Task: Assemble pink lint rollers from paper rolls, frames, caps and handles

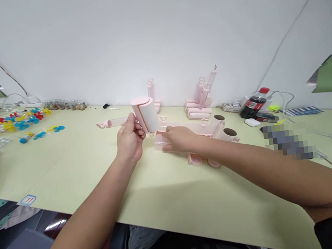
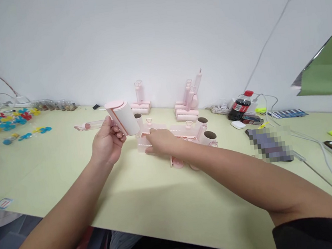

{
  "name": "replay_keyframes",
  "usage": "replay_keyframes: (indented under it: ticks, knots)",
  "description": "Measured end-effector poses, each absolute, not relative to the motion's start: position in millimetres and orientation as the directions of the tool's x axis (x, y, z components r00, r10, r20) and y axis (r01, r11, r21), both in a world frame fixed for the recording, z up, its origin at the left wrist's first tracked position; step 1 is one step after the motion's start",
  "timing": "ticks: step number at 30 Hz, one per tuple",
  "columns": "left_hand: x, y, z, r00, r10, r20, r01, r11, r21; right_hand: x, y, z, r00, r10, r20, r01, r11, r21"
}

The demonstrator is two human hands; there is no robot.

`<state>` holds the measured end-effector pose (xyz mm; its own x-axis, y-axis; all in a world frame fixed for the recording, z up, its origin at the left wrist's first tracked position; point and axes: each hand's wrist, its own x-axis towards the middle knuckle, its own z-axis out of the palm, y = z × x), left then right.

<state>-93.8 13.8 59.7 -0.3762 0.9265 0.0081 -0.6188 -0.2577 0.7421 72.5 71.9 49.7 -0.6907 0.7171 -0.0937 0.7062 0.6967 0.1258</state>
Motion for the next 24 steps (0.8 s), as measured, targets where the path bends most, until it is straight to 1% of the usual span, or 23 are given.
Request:
replay_keyframes:
  ticks: [12,19,24]
  knots:
    - [-93.8,13.7,56.5,-0.371,0.928,0.018,-0.601,-0.255,0.758,82.3,82.9,52.0,-0.712,0.694,-0.11,0.685,0.72,0.108]
    - [-93.2,13.9,55.4,-0.366,0.931,0.011,-0.605,-0.247,0.756,81.8,80.5,51.4,-0.714,0.694,-0.091,0.684,0.719,0.12]
    - [-93.7,14.7,54.1,-0.362,0.932,0.016,-0.606,-0.249,0.756,79.2,73.8,52.0,-0.737,0.671,-0.079,0.66,0.74,0.124]
